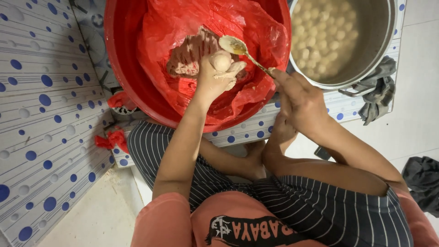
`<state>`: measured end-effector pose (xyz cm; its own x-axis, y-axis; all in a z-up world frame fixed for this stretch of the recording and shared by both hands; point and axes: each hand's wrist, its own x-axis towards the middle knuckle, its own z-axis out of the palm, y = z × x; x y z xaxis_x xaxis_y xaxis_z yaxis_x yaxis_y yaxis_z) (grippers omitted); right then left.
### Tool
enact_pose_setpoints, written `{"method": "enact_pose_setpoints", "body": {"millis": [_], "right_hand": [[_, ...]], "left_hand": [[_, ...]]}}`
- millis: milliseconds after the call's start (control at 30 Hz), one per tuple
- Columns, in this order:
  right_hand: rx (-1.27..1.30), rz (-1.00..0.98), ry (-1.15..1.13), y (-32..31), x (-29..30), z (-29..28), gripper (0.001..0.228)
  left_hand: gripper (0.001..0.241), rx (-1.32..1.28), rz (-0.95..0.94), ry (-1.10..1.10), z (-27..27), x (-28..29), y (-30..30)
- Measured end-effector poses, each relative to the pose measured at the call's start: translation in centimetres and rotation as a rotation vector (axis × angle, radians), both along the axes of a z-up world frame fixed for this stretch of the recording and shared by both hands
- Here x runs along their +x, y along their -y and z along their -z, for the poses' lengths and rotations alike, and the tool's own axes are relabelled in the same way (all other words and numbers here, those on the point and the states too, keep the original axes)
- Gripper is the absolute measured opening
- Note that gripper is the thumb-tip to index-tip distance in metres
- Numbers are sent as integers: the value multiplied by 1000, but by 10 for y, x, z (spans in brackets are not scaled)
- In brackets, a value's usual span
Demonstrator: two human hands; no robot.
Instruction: Forming meatballs by squeezing meat paste through the hand and scooping it into a pot of water with a spoon.
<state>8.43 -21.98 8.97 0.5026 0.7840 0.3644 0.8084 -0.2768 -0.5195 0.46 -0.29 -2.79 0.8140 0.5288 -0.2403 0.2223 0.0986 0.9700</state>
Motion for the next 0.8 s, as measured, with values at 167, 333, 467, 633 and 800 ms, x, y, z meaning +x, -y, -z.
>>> {"method": "enact_pose_setpoints", "body": {"millis": [167,333,467,633,800], "right_hand": [[-74,-17,-29,-3,-9,8,23],[-168,-5,-513,-6,-6,2,33],[-152,194,-1063,1,2,17,16],[45,296,-1256,38,33,25,14],[120,589,-915,73,86,53,17]], "left_hand": [[20,-27,-36,-141,4,4,4],[13,73,-7,-302,13,9,7],[26,445,91,-320,26,5,6],[16,475,72,-283,82,16,0],[71,541,-12,-180,185,34,-11]]}}
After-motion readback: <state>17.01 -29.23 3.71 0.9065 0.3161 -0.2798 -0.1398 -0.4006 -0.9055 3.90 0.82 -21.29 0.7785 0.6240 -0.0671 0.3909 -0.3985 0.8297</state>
